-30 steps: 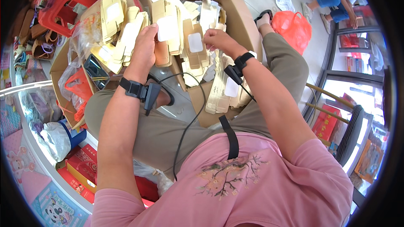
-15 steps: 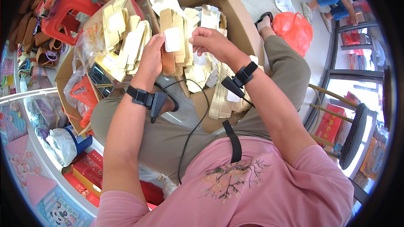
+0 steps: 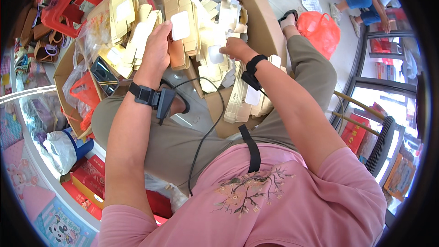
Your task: The person sorts through a large cardboard box of unfolded small white and gold gift boxes, picking them up by hand and stacking them into a neat pile.
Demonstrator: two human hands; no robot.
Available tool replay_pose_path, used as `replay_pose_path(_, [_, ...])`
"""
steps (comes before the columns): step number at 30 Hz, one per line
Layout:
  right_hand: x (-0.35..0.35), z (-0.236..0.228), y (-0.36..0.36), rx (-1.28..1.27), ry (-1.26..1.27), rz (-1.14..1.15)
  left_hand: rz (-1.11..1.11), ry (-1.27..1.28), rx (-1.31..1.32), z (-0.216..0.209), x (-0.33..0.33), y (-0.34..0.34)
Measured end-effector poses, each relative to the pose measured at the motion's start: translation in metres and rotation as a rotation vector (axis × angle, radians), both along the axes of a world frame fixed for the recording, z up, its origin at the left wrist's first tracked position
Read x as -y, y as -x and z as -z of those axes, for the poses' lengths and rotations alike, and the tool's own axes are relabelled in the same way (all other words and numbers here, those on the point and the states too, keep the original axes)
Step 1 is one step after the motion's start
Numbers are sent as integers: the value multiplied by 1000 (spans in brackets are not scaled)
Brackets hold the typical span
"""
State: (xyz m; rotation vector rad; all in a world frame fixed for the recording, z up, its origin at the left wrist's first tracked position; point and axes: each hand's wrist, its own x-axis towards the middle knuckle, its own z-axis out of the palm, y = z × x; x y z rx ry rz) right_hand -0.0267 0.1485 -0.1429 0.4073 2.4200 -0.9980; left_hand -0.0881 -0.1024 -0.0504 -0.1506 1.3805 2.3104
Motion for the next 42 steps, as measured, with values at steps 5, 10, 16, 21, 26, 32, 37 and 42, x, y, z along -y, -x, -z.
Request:
replay_pose_path(5, [0, 18, 3, 68, -45, -2, -5, -8, 1, -2, 1, -1])
replay_pose_path(10, [1, 19, 5, 79, -100, -4, -6, 33, -2, 3, 4, 0])
replay_pose_path(16, [-4, 9, 4, 53, -45, 2, -14, 41, -1, 3, -2, -1])
replay_pose_path(21, [-6, -23, -7, 0, 304, 99, 0, 78, -17, 12, 5, 3])
replay_pose_path(26, [-9, -61, -8, -1, 626, 210, 65, 133, -17, 9, 2, -3])
replay_pose_path(32, [8, -99, -1, -95, 855, 167, 101, 120, -11, 9, 0, -6])
replay_pose_path(37, [17, -108, 1, -129, 885, 166, 98, 111, -9, 5, -3, -8])
replay_pose_path(42, [21, -105, 6, -137, 892, 130, 145, 55, 5, 5, -7, -12])
